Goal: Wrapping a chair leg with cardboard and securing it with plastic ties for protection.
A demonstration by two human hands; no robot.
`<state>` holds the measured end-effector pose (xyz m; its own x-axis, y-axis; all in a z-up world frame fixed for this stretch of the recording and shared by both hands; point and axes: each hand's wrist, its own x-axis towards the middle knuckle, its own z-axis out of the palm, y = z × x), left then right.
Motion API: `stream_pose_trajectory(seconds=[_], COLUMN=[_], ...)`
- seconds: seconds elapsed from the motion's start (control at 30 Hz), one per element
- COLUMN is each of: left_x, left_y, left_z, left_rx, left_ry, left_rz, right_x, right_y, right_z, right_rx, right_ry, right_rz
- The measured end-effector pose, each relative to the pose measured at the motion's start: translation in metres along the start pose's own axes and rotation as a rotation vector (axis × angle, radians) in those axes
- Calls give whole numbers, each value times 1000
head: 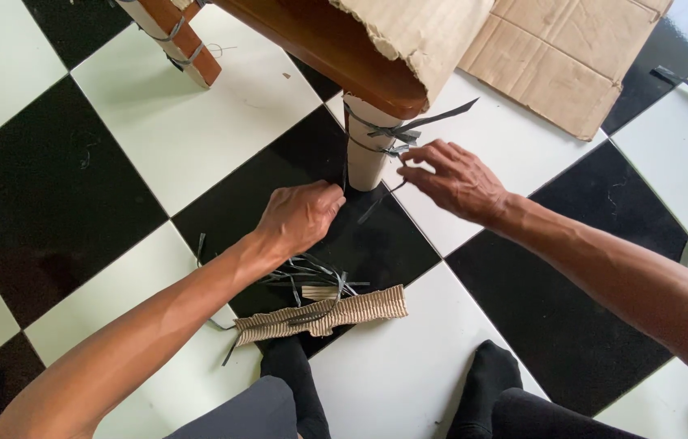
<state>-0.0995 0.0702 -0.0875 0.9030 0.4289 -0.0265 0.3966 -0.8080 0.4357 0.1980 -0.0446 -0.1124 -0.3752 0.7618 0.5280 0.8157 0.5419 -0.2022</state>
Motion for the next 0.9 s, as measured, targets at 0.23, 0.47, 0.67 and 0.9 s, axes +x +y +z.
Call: stream_pose_trajectory(seconds=[0.23, 0.47, 0.67, 0.9], left_x=[-3, -1, 1, 8], left_y=[21, 25, 41, 62], left_z=[1, 11, 14, 2], left_rx=[112, 148, 64, 33], left_ry=[8, -2, -42, 177], left_rz=[73, 110, 135, 173], right_x=[6, 25, 34, 59], right_y=[2, -24, -33, -53], right_z=[0, 4, 18, -6], right_rx=[19, 155, 157, 185], right_ry=[36, 59, 70, 30], right_rz=[-57, -58, 136, 1])
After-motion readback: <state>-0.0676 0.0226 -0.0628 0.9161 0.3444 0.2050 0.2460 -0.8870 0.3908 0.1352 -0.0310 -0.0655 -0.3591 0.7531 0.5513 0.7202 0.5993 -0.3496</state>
